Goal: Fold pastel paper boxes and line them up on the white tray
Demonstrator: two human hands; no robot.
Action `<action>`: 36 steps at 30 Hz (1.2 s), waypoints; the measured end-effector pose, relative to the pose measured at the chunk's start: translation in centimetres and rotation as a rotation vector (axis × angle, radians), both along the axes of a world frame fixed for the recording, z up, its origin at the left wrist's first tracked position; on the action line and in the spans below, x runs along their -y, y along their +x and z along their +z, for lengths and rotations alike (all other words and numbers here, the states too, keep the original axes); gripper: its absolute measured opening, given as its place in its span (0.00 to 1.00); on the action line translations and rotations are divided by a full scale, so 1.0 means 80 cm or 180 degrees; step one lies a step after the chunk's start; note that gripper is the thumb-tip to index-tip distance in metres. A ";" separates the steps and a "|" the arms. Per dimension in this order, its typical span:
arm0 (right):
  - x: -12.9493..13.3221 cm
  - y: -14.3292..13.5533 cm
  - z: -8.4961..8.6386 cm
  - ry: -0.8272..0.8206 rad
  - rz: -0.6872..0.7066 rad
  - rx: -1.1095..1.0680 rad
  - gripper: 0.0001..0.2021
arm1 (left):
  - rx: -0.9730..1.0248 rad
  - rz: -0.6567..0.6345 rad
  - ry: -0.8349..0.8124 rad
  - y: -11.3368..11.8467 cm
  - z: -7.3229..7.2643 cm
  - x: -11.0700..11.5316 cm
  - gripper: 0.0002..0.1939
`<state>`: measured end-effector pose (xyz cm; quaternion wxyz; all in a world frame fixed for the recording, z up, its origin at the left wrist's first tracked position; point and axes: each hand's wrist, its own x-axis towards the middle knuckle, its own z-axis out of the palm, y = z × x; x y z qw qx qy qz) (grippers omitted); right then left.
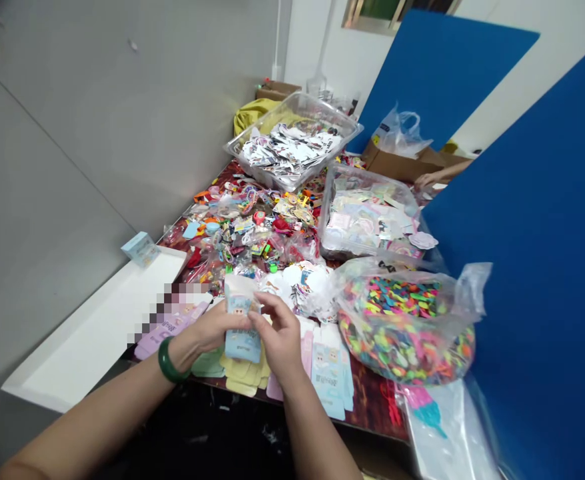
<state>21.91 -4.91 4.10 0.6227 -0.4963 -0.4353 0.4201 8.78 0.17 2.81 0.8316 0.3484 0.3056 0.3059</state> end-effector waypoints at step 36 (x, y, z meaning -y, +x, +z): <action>-0.010 0.015 0.007 0.0523 0.0543 0.1521 0.03 | -0.0087 -0.0702 -0.0253 -0.037 -0.004 0.012 0.19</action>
